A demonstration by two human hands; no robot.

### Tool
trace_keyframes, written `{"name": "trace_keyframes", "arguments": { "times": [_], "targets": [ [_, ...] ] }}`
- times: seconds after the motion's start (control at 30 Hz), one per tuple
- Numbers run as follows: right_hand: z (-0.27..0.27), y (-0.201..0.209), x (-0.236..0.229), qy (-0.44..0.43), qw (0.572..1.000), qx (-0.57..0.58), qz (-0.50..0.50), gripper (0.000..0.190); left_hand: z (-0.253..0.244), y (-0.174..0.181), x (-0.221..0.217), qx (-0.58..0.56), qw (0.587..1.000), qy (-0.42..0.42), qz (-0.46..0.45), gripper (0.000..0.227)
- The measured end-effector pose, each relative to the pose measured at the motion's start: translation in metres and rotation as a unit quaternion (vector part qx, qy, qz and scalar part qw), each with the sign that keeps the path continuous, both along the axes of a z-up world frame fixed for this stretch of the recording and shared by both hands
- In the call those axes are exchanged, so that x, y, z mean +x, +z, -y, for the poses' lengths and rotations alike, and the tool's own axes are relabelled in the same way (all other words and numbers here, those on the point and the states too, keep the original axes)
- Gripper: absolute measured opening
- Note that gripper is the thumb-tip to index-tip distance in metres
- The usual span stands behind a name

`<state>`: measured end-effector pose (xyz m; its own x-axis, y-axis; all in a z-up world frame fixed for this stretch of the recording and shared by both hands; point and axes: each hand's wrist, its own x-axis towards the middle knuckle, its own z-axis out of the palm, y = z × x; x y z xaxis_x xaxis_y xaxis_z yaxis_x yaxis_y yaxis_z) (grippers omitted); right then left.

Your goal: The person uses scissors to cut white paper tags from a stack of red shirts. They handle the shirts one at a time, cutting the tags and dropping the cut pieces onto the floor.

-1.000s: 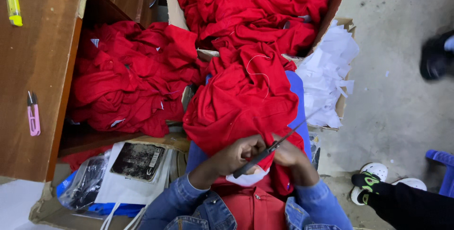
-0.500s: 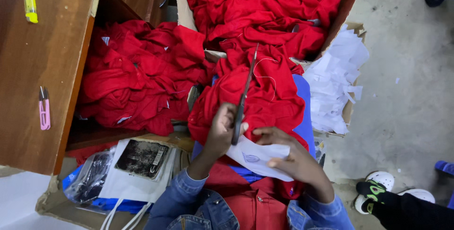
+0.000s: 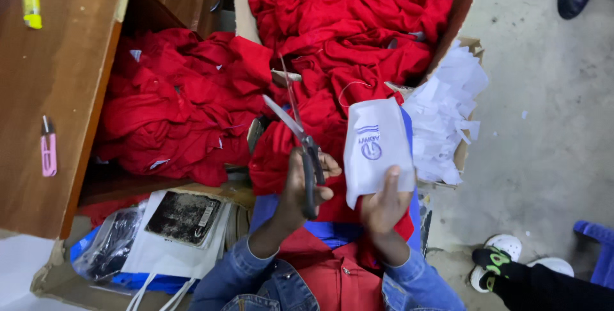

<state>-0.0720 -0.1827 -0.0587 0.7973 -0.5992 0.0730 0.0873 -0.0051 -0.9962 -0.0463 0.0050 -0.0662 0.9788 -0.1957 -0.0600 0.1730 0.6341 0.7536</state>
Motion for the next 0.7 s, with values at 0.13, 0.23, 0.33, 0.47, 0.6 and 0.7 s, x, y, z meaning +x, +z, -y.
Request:
{"name": "trace_keyframes", "arguments": {
  "times": [0.13,0.23,0.33,0.47,0.6,0.7],
  "targets": [
    [-0.024,0.018,0.002,-0.011,0.984,0.173,-0.034,0.027,0.016,0.032,-0.008,0.152,0.987,0.053,-0.026,0.083],
    [-0.036,0.027,0.012,-0.02,0.948,0.315,-0.051,0.027,0.013,0.01,0.008,0.204,0.971,0.113,-0.046,0.065],
    [-0.008,0.012,0.019,0.033,0.97,0.241,0.007,0.028,-0.003,0.0,0.016,0.197,0.966,0.157,-0.053,0.052],
    [0.042,0.051,0.013,0.09,0.971,-0.196,0.107,0.038,-0.006,0.003,0.01,0.211,0.97,0.117,-0.035,0.051],
    [0.015,0.07,-0.002,0.336,0.928,-0.149,-0.059,0.04,0.026,0.025,0.002,0.191,0.981,0.02,-0.036,0.049],
    [0.019,0.027,0.001,0.459,0.885,-0.047,-0.067,0.067,0.043,0.039,0.009,0.17,0.985,-0.007,-0.03,0.048]
  ]
}}
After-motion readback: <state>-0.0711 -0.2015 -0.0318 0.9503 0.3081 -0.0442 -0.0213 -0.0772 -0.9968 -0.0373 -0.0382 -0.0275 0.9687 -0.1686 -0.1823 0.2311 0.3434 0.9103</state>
